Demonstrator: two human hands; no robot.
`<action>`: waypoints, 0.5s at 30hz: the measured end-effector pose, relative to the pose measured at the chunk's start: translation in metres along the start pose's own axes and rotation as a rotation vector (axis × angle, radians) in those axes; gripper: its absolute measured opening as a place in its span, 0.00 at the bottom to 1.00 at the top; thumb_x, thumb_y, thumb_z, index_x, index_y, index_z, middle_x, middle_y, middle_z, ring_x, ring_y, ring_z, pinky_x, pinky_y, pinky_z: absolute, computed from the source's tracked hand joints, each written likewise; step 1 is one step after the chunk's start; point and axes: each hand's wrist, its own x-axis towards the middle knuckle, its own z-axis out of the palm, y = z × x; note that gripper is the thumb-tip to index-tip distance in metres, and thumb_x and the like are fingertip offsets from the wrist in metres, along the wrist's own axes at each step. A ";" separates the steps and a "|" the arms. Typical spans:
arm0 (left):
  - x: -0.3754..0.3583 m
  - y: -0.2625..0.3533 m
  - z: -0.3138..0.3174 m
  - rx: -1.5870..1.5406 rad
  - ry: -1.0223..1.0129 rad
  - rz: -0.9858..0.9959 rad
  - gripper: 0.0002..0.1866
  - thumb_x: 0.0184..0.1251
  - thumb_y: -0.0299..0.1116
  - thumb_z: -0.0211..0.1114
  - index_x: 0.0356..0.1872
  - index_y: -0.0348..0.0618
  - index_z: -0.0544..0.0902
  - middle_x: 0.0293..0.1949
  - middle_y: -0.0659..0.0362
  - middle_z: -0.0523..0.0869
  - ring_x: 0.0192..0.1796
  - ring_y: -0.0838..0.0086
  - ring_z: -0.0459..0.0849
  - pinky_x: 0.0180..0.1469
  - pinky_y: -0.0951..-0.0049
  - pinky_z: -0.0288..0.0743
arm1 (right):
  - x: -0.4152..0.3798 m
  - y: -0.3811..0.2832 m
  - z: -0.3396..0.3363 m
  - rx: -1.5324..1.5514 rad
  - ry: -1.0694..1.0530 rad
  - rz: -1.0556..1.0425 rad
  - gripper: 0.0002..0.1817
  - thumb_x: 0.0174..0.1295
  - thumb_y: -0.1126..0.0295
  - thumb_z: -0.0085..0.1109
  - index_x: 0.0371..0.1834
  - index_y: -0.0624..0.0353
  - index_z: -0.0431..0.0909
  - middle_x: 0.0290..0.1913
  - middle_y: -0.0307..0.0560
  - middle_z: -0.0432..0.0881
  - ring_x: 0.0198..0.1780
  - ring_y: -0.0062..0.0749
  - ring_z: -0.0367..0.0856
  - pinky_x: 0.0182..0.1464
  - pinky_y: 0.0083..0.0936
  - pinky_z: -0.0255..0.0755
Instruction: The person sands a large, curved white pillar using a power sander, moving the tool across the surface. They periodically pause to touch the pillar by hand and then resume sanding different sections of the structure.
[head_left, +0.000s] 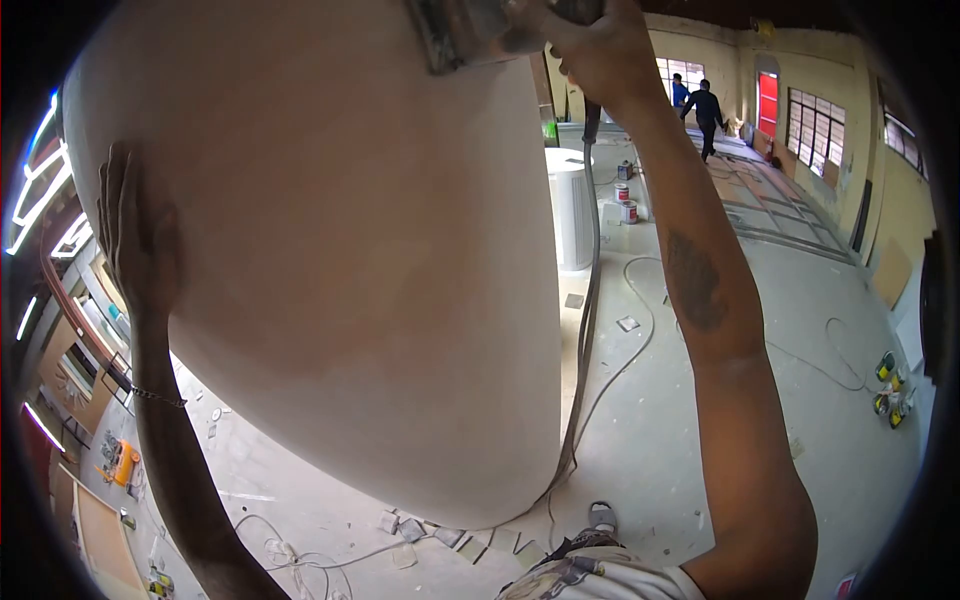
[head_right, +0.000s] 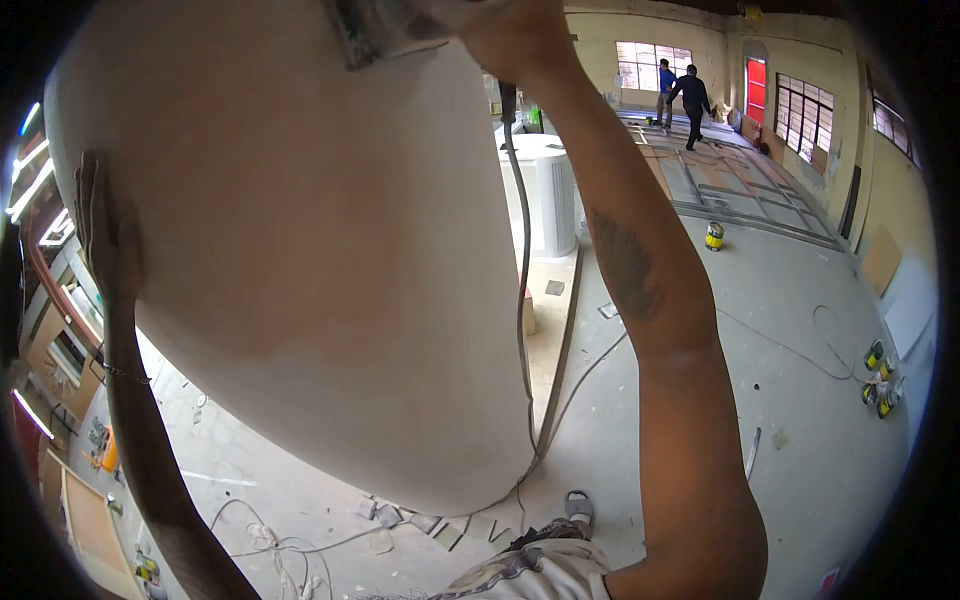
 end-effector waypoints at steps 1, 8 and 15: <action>0.002 0.000 -0.001 -0.009 -0.002 0.009 0.32 0.76 0.44 0.57 0.79 0.50 0.68 0.80 0.53 0.68 0.82 0.52 0.62 0.83 0.46 0.53 | -0.006 -0.010 0.001 -0.093 -0.007 -0.024 0.42 0.62 0.68 0.77 0.78 0.51 0.64 0.61 0.49 0.79 0.60 0.30 0.80 0.62 0.30 0.78; -0.001 0.003 -0.002 -0.024 -0.024 -0.023 0.32 0.75 0.35 0.55 0.80 0.45 0.66 0.81 0.52 0.64 0.84 0.55 0.58 0.84 0.50 0.49 | -0.054 -0.001 -0.004 -0.165 -0.015 -0.144 0.43 0.60 0.68 0.78 0.77 0.55 0.65 0.60 0.51 0.77 0.58 0.33 0.80 0.61 0.31 0.77; 0.002 0.003 -0.003 -0.064 -0.015 0.013 0.32 0.81 0.48 0.52 0.80 0.45 0.66 0.81 0.51 0.65 0.84 0.53 0.58 0.84 0.50 0.49 | -0.010 -0.017 0.010 -0.011 0.021 -0.054 0.40 0.61 0.69 0.77 0.76 0.52 0.67 0.57 0.48 0.78 0.54 0.31 0.81 0.59 0.27 0.78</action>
